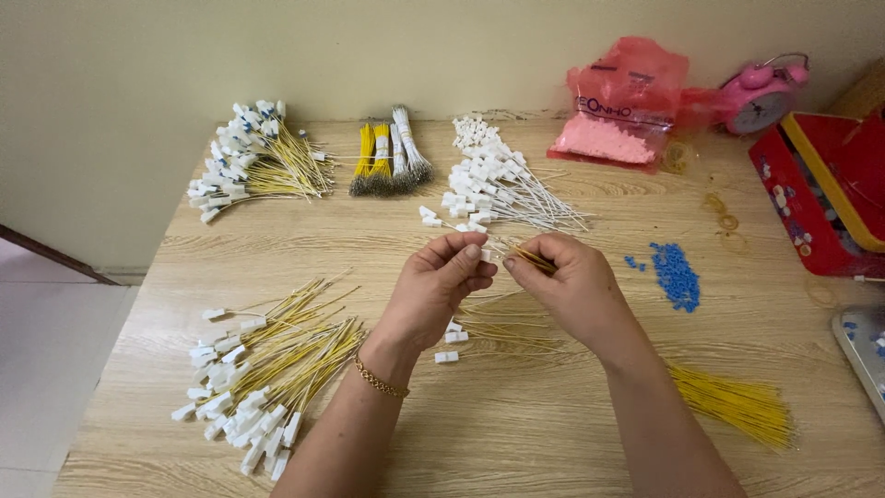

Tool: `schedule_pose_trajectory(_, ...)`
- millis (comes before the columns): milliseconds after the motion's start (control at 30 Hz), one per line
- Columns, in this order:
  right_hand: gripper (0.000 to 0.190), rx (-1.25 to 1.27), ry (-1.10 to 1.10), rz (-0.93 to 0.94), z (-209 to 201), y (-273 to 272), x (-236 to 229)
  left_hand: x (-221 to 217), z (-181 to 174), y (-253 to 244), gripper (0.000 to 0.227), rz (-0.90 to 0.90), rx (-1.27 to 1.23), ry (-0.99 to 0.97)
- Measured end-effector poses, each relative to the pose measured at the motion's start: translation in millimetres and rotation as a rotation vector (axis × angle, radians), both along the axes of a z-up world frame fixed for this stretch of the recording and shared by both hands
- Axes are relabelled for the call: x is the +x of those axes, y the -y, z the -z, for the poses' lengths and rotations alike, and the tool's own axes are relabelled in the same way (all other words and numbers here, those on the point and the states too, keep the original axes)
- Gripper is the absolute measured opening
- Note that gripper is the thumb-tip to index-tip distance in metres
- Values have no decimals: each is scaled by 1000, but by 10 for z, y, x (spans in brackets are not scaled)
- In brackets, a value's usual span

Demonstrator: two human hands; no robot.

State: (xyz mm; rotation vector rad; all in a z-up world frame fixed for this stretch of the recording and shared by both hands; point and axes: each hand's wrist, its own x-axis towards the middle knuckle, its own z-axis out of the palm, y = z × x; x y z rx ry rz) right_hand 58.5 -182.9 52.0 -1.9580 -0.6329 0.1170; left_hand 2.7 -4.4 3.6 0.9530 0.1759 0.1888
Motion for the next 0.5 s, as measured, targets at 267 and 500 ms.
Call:
schedule_pose_trajectory(267, 9, -36, 28, 8, -114, -13, -46, 4, 39, -24, 24, 20, 10, 18)
schedule_pose_trajectory(500, 7, -37, -2, 6, -163, -15, -85, -23, 0, 8, 24, 41, 5, 17)
